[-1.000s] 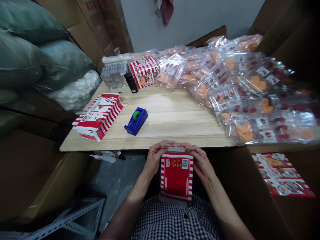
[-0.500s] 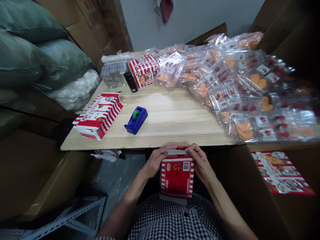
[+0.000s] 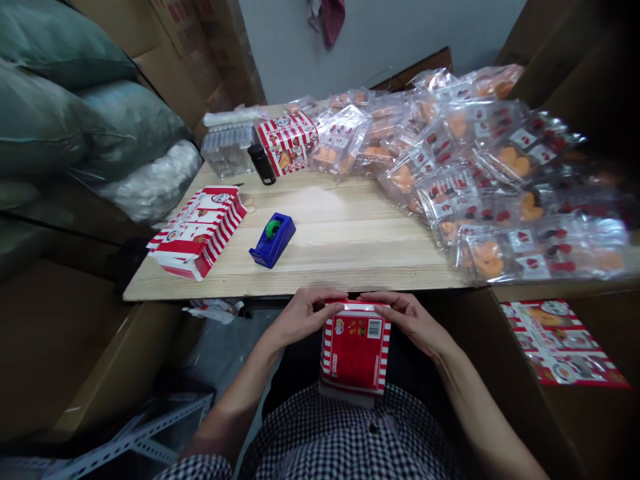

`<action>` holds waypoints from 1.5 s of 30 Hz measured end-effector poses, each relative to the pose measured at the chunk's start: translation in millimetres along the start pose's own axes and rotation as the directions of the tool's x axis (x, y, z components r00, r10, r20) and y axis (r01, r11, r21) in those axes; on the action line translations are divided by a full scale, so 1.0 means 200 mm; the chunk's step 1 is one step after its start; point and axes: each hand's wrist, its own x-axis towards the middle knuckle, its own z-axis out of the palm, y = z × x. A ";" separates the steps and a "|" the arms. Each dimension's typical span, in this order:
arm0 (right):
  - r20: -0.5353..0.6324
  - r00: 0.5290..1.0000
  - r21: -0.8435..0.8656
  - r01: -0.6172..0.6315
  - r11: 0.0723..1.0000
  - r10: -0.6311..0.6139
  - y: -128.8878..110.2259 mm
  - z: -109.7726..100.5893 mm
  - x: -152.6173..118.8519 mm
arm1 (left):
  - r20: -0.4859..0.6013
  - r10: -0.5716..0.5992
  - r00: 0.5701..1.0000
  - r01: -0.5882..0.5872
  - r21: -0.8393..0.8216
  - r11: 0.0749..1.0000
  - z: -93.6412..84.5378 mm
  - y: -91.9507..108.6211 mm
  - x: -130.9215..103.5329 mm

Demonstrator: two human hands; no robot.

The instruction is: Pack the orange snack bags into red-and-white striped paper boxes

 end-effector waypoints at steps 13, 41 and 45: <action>0.063 0.998 -0.141 -0.012 0.990 0.021 -0.09 -0.07 0.09 | 0.037 0.086 0.996 -0.091 0.200 0.975 -0.02 0.04 0.08; -0.067 0.974 -0.250 0.192 0.949 -0.214 0.08 -0.03 -0.05 | 0.077 0.164 0.983 -0.181 0.404 0.897 0.12 0.00 -0.15; -0.082 0.965 -0.261 0.221 0.940 -0.250 0.09 -0.01 -0.05 | 0.070 0.208 0.976 -0.217 0.459 0.862 0.13 -0.01 -0.13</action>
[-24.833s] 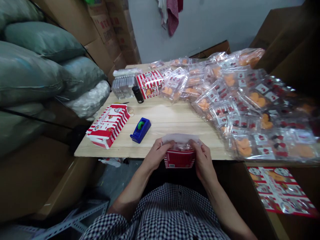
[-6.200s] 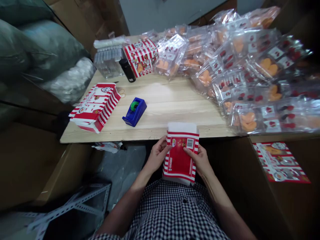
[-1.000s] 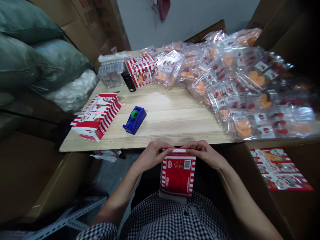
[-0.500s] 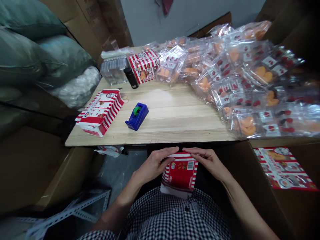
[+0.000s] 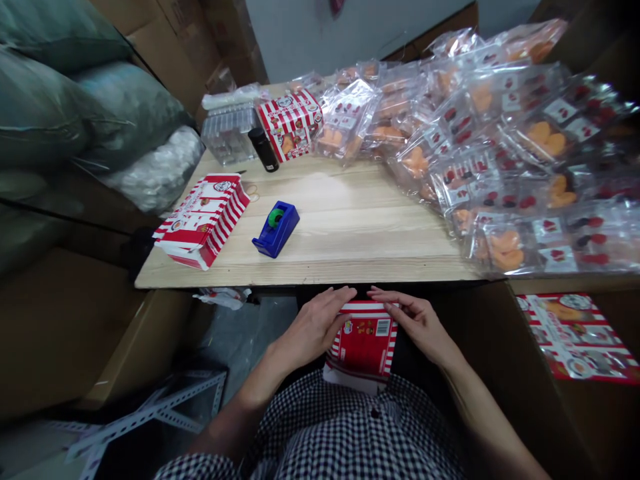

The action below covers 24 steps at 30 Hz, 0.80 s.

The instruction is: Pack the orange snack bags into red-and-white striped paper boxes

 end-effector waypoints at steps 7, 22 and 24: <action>0.008 1.000 0.061 -0.004 0.998 0.004 0.00 0.03 -0.02 | -0.038 -0.041 0.998 0.032 -0.198 0.980 0.00 0.02 0.01; -0.073 0.997 0.124 -0.009 0.992 0.018 0.05 0.06 -0.02 | -0.301 -0.309 0.902 0.152 -0.450 0.880 0.14 -0.01 -0.04; -0.064 0.998 0.117 -0.001 0.993 0.008 0.04 0.06 -0.02 | -0.268 -0.322 0.908 0.174 -0.460 0.871 0.10 -0.01 -0.03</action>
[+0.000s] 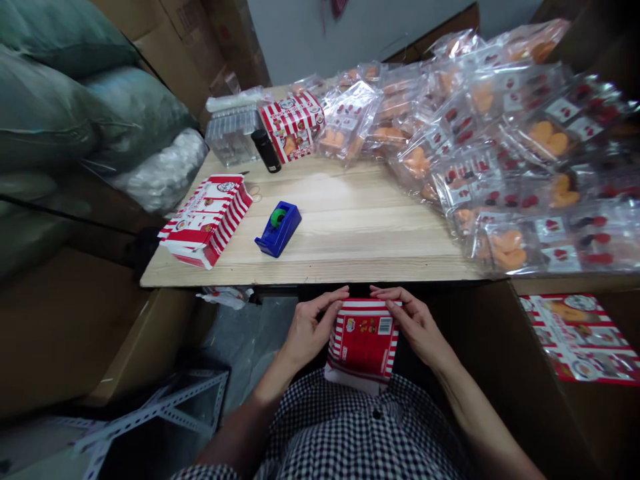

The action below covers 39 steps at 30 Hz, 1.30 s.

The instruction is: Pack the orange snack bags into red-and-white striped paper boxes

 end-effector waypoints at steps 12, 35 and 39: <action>-0.058 0.998 -0.015 0.016 1.000 -0.017 0.03 0.02 0.01 | 0.107 0.234 0.966 -0.249 0.172 0.953 -0.06 0.00 0.00; 0.082 0.977 -0.236 0.212 0.948 -0.198 -0.08 0.13 -0.09 | 0.143 0.195 0.970 -0.185 -0.082 0.979 -0.12 -0.01 0.03; 0.010 0.990 -0.197 0.140 0.970 -0.141 -0.03 0.13 -0.06 | 0.092 0.136 0.986 -0.133 -0.038 0.990 -0.18 -0.02 0.09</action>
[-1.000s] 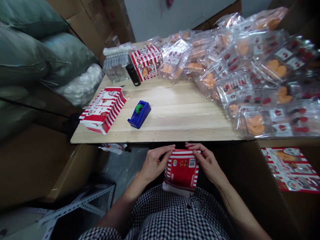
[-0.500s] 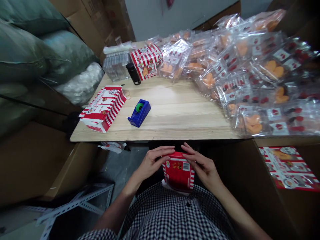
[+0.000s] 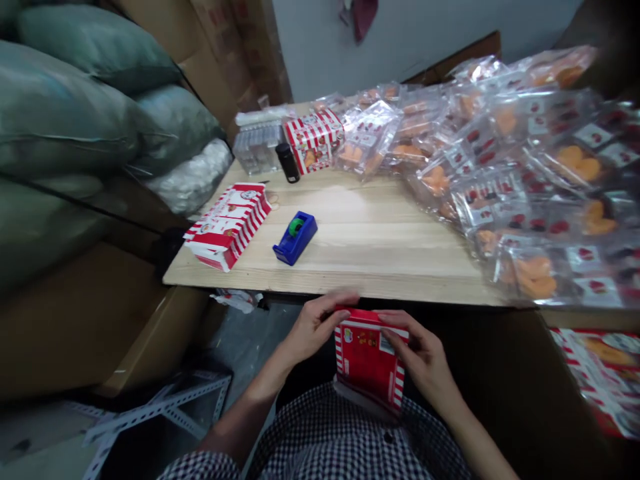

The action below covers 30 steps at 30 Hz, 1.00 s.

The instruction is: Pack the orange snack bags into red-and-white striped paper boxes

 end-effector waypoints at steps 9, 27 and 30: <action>-0.201 0.979 -0.027 -0.029 0.999 0.023 0.06 -0.09 -0.02 | -0.610 -0.264 0.747 0.420 0.125 0.899 -0.65 -0.22 0.33; -0.302 0.949 0.060 -0.074 0.995 0.089 0.04 -0.10 -0.04 | -0.525 -0.339 0.781 0.184 -0.324 0.928 -0.64 -0.36 0.21; -0.301 0.947 0.088 -0.093 0.992 0.115 0.06 -0.11 -0.02 | -0.572 -0.313 0.758 0.193 -0.262 0.946 -0.63 -0.43 0.17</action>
